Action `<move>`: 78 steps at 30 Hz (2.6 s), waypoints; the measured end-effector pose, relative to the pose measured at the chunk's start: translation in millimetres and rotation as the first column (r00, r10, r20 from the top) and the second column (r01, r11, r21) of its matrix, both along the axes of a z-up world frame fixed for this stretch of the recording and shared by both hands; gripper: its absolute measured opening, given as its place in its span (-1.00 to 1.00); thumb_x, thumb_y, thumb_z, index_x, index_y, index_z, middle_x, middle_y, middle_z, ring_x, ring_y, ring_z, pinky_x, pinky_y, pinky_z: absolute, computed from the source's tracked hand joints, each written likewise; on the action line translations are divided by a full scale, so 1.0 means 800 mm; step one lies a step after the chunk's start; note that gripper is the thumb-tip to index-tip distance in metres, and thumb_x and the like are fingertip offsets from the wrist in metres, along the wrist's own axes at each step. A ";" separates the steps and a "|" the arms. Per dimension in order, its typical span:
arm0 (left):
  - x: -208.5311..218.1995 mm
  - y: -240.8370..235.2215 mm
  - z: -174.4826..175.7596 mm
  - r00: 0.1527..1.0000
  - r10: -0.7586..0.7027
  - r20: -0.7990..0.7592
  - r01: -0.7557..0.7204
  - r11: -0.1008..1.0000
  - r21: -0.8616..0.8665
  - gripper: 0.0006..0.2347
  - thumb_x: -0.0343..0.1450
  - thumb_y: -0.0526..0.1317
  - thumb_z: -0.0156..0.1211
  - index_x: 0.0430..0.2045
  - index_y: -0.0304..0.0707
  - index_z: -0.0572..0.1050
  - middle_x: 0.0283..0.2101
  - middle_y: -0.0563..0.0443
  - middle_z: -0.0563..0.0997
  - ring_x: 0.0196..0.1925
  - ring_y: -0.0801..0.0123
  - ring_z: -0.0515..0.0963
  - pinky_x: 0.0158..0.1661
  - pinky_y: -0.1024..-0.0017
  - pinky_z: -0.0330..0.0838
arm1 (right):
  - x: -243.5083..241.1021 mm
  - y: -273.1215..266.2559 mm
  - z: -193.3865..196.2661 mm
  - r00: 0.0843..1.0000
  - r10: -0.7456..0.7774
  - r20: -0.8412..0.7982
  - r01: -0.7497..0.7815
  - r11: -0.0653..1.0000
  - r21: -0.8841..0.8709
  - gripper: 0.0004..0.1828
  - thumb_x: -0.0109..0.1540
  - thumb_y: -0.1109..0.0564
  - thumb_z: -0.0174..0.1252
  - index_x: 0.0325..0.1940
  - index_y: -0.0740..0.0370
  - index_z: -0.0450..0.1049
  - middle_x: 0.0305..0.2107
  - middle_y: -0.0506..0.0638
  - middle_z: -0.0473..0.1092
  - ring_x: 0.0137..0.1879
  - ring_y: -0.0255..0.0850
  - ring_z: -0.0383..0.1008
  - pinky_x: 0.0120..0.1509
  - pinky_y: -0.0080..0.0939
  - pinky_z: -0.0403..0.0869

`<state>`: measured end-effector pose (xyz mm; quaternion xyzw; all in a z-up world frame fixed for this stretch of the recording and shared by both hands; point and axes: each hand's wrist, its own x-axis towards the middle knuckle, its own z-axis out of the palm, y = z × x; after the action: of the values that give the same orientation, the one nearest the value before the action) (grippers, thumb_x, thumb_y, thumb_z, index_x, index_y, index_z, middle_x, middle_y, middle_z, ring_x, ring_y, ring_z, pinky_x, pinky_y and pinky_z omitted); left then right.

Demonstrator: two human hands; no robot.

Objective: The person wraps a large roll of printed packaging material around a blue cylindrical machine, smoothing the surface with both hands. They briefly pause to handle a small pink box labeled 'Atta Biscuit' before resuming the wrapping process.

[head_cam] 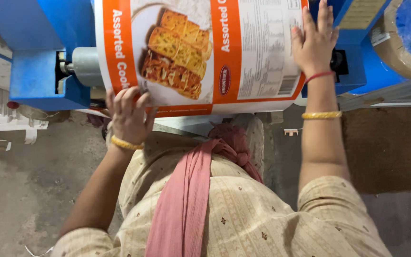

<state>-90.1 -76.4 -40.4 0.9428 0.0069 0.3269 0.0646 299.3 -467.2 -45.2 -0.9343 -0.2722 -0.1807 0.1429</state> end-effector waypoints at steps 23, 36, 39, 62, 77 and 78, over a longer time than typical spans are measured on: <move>0.216 0.055 0.105 0.822 0.191 -0.537 -0.273 0.959 -0.077 -0.49 0.52 0.19 -0.13 0.36 0.09 0.23 0.51 -0.11 0.08 0.54 0.03 -0.03 0.38 -0.22 -0.36 | -0.204 -0.050 -0.055 0.980 0.052 0.193 -0.088 0.979 0.184 -0.51 0.39 0.04 0.27 0.36 0.14 0.33 0.39 0.14 0.18 0.53 0.15 0.17 0.61 0.35 0.05; 0.092 0.080 0.029 0.887 0.262 -0.380 -0.310 0.948 -0.069 -0.40 0.59 0.18 -0.21 0.47 -0.18 0.04 0.58 -0.13 -0.03 0.59 0.05 -0.10 0.40 -0.31 -0.41 | -0.168 0.108 0.002 0.956 0.221 0.195 -0.227 0.974 0.009 -0.29 0.41 -0.21 0.20 0.51 0.21 0.24 0.48 0.10 0.12 0.62 0.03 0.04 0.66 0.25 -0.07; 0.066 0.068 0.007 0.927 0.242 -0.288 -0.279 0.955 -0.097 -0.37 0.56 0.15 -0.07 0.49 -0.16 0.01 0.59 -0.14 -0.06 0.61 0.03 -0.13 0.40 -0.37 -0.40 | -0.179 0.196 0.009 0.932 0.361 0.026 -0.356 0.927 -0.117 -0.15 0.37 -0.41 -0.14 0.58 0.16 0.08 0.54 0.08 -0.04 0.65 -0.03 -0.13 0.65 0.22 -0.18; -0.029 0.014 -0.031 0.992 0.086 0.090 -0.076 0.992 -0.105 -0.74 0.46 -0.10 0.27 -0.04 -0.16 0.48 0.17 -0.12 0.40 0.38 0.05 0.30 0.43 -0.29 -0.26 | 0.005 0.090 0.032 0.999 0.041 -0.032 -0.044 0.992 -0.119 -0.42 0.41 -0.24 -0.03 0.40 0.10 0.39 0.38 0.15 0.26 0.48 0.08 0.19 0.41 0.26 0.18; 0.107 -0.092 0.020 0.923 -0.314 -0.223 0.315 0.948 -0.032 -0.40 0.36 0.04 0.16 0.35 0.01 0.27 0.49 -0.12 0.12 0.56 0.07 0.03 0.44 -0.12 -0.19 | -0.121 0.020 -0.011 0.954 -0.048 0.294 0.031 0.998 0.062 -0.50 0.35 0.01 0.16 0.34 0.21 0.40 0.32 0.15 0.35 0.45 0.11 0.28 0.49 0.42 0.16; 0.114 -0.093 0.026 0.917 -0.299 -0.263 0.301 0.953 -0.034 -0.38 0.36 0.06 0.15 0.37 -0.01 0.23 0.51 -0.11 0.08 0.56 0.07 -0.01 0.43 -0.11 -0.22 | -0.130 0.016 -0.008 0.948 -0.056 0.312 0.047 0.998 0.038 -0.51 0.32 0.01 0.19 0.31 0.20 0.42 0.29 0.14 0.37 0.43 0.10 0.30 0.48 0.43 0.15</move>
<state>0.8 -150.9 -19.5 0.9681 -0.1301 0.1843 0.1089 195.2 -454.3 -51.5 -0.8983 -0.2642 -0.3344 0.1071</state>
